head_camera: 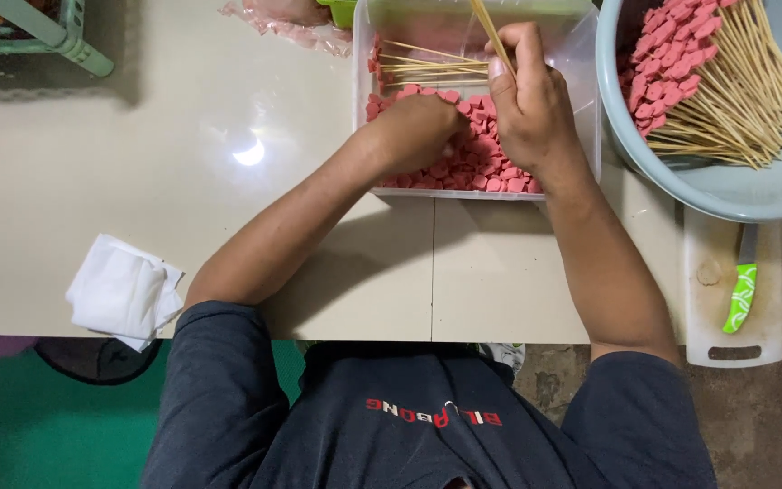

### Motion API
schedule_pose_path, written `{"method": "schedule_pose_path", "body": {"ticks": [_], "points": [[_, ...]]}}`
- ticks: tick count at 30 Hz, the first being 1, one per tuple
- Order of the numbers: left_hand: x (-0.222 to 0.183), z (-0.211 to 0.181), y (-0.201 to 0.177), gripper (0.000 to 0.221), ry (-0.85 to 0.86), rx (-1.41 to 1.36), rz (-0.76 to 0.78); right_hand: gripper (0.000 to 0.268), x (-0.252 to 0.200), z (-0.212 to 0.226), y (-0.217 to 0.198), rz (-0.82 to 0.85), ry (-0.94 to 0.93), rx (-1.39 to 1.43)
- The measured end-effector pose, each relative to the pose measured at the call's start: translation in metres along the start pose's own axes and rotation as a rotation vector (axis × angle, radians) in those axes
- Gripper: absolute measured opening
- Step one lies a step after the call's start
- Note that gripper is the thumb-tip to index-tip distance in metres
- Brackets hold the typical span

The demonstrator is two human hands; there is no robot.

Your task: Attaching small pink star-shaped objects to the ends of wooden sticks and placing them in a basin.

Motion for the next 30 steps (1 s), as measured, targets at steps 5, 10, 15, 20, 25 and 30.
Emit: {"method": "schedule_pose_path", "body": {"ticks": [5, 10, 15, 20, 25, 30], "points": [[-0.003, -0.019, -0.008, 0.014, 0.171, -0.012, -0.096, 0.015, 0.0, 0.002, 0.0, -0.003, -0.005, 0.032], [0.002, -0.011, -0.012, 0.032, 0.282, -0.23, -0.165, 0.016, 0.0, 0.001, -0.001, -0.062, -0.022, 0.019], [0.005, -0.001, -0.018, 0.014, 0.289, -0.224, -0.28, 0.017, -0.002, -0.004, -0.002, -0.128, -0.089, 0.049], [-0.005, -0.015, -0.052, 0.025, 0.334, -0.414, -0.594, 0.018, -0.002, -0.008, -0.002, -0.167, -0.082, 0.076], [-0.023, -0.014, -0.075, 0.014, 0.194, -0.53, -0.98, 0.015, -0.002, -0.006, -0.002, -0.177, -0.051, 0.12], [-0.024, -0.001, -0.074, 0.024, 0.001, -0.668, -1.064, 0.012, -0.001, -0.006, 0.0, -0.138, -0.022, 0.247]]}}
Point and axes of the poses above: each hand's wrist, its own x-axis towards the middle knuckle, its own y-axis out of the palm, z = x × y, the point moved 3 cm from there along x, towards the middle knuckle, and after that the axes turned 1 degree about x, right-handed, at the moved point
